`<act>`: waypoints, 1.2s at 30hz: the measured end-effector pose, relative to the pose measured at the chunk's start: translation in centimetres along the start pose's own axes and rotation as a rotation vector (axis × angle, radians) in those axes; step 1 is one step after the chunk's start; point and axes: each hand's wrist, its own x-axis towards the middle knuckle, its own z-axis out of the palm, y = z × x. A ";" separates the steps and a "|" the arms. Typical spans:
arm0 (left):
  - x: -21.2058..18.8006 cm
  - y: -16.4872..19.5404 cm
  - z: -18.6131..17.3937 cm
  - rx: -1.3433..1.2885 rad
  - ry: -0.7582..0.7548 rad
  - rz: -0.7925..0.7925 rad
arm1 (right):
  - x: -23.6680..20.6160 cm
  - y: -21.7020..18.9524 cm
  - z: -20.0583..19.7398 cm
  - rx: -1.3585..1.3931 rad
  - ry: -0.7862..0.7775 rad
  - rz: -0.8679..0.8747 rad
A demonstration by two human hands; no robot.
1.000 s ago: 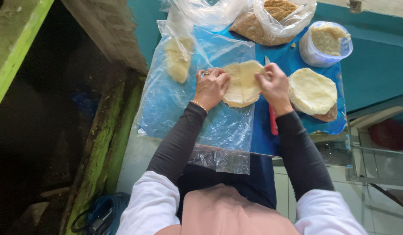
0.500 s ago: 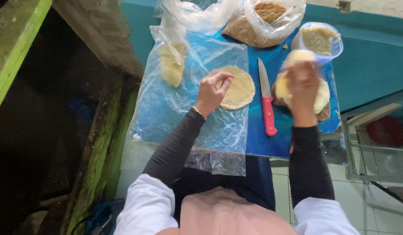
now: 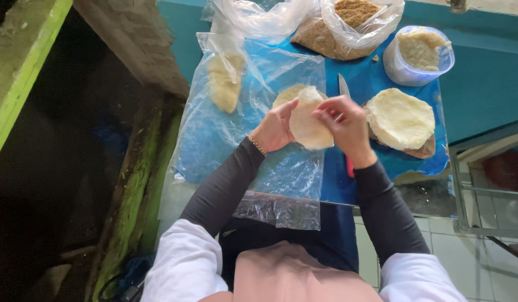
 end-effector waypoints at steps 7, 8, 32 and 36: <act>-0.1 0.6 -0.4 0.142 0.072 0.112 | 1.2 1.4 -1.5 0.148 0.053 0.123; -0.3 0.9 -0.5 0.146 0.054 0.105 | 1.1 1.7 -1.9 0.287 -0.062 0.156; 0.2 -1.5 1.8 0.826 0.178 0.416 | 0.1 2.8 -0.6 0.641 -0.170 0.248; 0.4 -1.3 1.0 0.755 0.163 0.385 | 0.2 3.5 -0.3 0.667 -0.146 0.281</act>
